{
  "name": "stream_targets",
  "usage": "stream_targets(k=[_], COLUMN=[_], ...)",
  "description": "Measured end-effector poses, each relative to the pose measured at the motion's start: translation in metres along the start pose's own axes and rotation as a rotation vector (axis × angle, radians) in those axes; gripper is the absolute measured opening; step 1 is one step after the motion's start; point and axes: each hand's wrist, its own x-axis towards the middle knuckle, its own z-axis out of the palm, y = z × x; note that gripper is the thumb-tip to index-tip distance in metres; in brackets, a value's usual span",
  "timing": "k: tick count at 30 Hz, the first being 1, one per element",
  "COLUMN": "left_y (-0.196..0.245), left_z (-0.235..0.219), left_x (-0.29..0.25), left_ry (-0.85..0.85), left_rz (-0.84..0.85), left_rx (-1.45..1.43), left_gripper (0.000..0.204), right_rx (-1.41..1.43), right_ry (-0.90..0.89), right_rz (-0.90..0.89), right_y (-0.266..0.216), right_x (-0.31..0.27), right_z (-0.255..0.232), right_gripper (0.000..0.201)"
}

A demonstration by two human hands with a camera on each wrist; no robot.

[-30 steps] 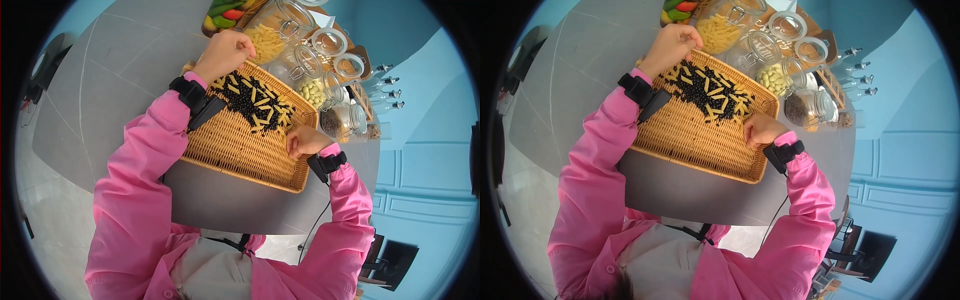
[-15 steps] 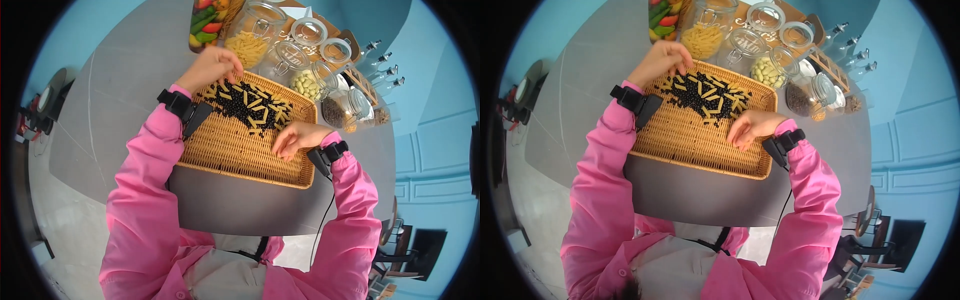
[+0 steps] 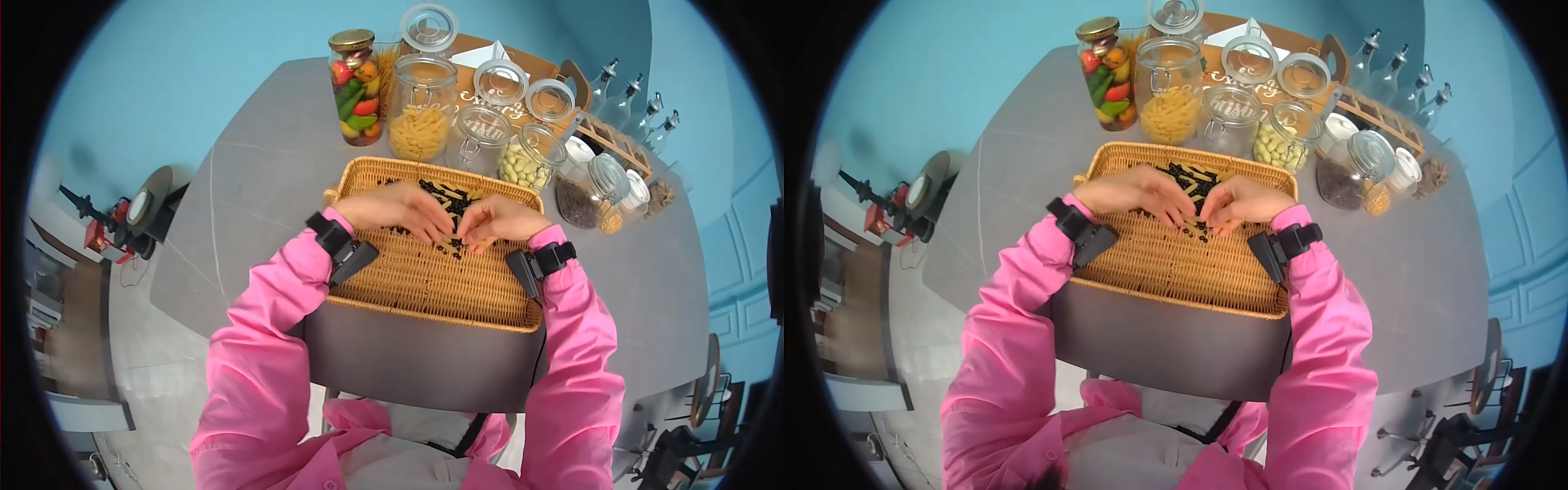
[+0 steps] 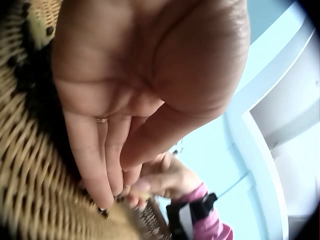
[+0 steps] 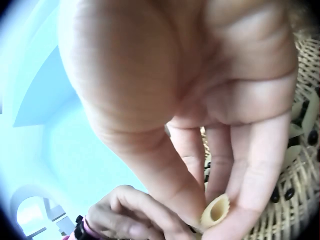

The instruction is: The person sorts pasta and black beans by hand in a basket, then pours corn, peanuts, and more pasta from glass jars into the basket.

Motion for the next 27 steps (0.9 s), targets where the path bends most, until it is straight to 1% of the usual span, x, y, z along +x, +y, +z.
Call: stream_targets(k=[1,2,3,4,5,6,7,8,9,10,11,12,13,15,16,17,19,20,21,23,24,25,27], left_y=[0.007,0.013,0.015,0.016,0.02,0.019,0.016,0.016,0.013,0.008,0.004,0.002,0.001,0.0,-0.003,-0.002,0.001,0.007,0.011,0.016,0.012,0.008,0.004], left_z=[-0.008,-0.015,-0.028,-0.041,-0.045,-0.044,-0.042,-0.039,-0.037,-0.036,-0.034,-0.034,-0.037,-0.041,-0.044,-0.044,-0.044,-0.043,-0.04,-0.034,-0.04,-0.041,-0.041], left_x=[-0.008,-0.014,-0.021,-0.028,-0.031,-0.032,-0.033,-0.033,-0.031,-0.027,-0.022,-0.018,-0.014,-0.006,-0.001,0.002,0.009,0.011,0.014,0.018,0.023,0.025,0.027], left_ry=[0.074,0.219,0.221,0.246,0.267,0.269,0.18,0.088,0.091,0.074,0.055,0.068,0.069,0.21,0.253,0.255,0.312,0.337,0.341,0.535,0.59,0.596,0.777], left_rz=[0.088,0.086,0.078,-0.044,-0.168,-0.174,-0.3,-0.428,-0.433,-0.468,-0.502,-0.498,-0.498,-0.326,-0.272,-0.27,-0.169,-0.151,-0.148,-0.034,-0.012,-0.007,0.172], left_rx=[-0.007,0.111,0.12,0.431,0.741,0.747,0.828,0.905,0.911,0.985,1.059,1.097,1.105,0.989,0.993,0.998,0.906,0.849,0.852,0.71,0.754,0.752,1.099], left_gripper=[0.029,0.025,0.025,0.023,0.022,0.022,0.022,0.022,0.022,0.023,0.024,0.025,0.025,0.025,0.027,0.027,0.029,0.029,0.029,0.024,0.022,0.022,0.021], right_rx=[-0.073,-0.152,-0.147,-0.187,-0.228,-0.237,-0.237,-0.153,-0.069,-0.071,0.026,0.122,0.121,0.088,0.049,0.047,0.167,0.213,0.207,0.257,0.268,0.261,0.328], right_ry=[-0.007,-0.028,-0.029,-0.131,-0.233,-0.262,-0.263,-0.296,-0.329,-0.331,-0.289,-0.246,-0.243,-0.134,-0.112,-0.11,-0.082,-0.054,-0.054,0.058,0.118,0.116,0.292], right_rz=[-0.005,0.035,0.024,0.048,0.074,0.132,0.124,0.123,0.122,0.114,0.083,0.053,0.047,-0.044,-0.089,-0.093,-0.141,-0.149,-0.152,-0.204,-0.25,-0.249,-0.308], right_y=[-0.002,-0.01,-0.009,-0.007,-0.005,0.004,0.008,0.012,0.015,0.019,0.021,0.022,0.023,0.021,0.025,0.027,0.029,0.028,0.028,0.026,0.024,0.022,0.02], right_x=[0.0,-0.001,0.003,0.007,0.009,0.015,0.018,0.02,0.022,0.025,0.027,0.028,0.027,0.024,0.026,0.027,0.027,0.025,0.025,0.024,0.023,0.022,0.022], right_z=[0.004,0.015,0.022,0.028,0.032,0.033,0.031,0.028,0.025,0.024,0.024,0.024,0.023,0.026,0.024,0.023,0.022,0.023,0.023,0.022,0.024,0.025,0.024], right_gripper=[0.019,0.019,0.019,0.02,0.021,0.022,0.022,0.024,0.027,0.027,0.03,0.032,0.032,0.036,0.038,0.038,0.041,0.041,0.041,0.037,0.032,0.032,0.028])
